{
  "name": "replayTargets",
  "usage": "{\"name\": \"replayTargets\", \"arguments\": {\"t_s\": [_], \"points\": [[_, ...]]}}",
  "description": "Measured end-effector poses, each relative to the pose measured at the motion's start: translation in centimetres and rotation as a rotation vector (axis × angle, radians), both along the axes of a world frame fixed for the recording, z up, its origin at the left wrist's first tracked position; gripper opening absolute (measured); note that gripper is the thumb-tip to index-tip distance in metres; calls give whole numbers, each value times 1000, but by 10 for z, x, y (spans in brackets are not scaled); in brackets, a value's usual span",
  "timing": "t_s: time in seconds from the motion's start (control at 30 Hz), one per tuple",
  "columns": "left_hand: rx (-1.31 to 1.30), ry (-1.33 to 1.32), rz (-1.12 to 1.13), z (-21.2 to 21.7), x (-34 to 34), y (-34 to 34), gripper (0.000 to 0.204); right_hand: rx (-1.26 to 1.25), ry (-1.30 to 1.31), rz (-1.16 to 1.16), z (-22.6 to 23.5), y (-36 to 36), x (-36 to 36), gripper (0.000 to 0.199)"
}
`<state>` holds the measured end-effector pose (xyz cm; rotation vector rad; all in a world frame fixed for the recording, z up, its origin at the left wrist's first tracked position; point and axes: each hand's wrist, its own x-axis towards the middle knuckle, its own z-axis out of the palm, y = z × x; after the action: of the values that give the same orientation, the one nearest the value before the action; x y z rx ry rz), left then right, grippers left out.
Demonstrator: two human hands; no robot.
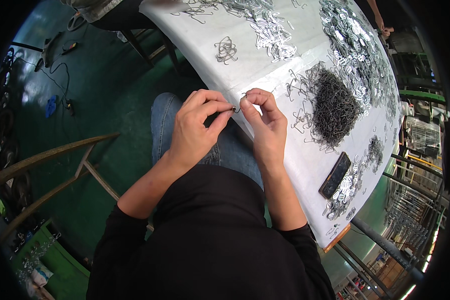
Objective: The person pours metal hooks and fasteners from a black plastic bin onto a white table, then repeatedly picks up individual hooks and fasteners to join them by hand. The person continues assembling the small metal parts one at a time while seated at the table.
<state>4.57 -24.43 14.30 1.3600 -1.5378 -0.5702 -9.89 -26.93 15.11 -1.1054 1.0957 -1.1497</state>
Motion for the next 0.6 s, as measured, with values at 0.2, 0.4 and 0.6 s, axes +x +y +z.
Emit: {"name": "replayTargets", "arguments": {"t_s": [0.2, 0.4, 0.6], "points": [[-16, 13, 0, -5, -5, 1, 13, -232, 73, -148, -12, 10, 13, 9], [-141, -75, 27, -29, 14, -62, 16, -385, 248, -182, -19, 12, 3, 10], [-180, -287, -98, -58, -25, -193, 13, -361, 253, -173, -21, 14, -4, 10]]}}
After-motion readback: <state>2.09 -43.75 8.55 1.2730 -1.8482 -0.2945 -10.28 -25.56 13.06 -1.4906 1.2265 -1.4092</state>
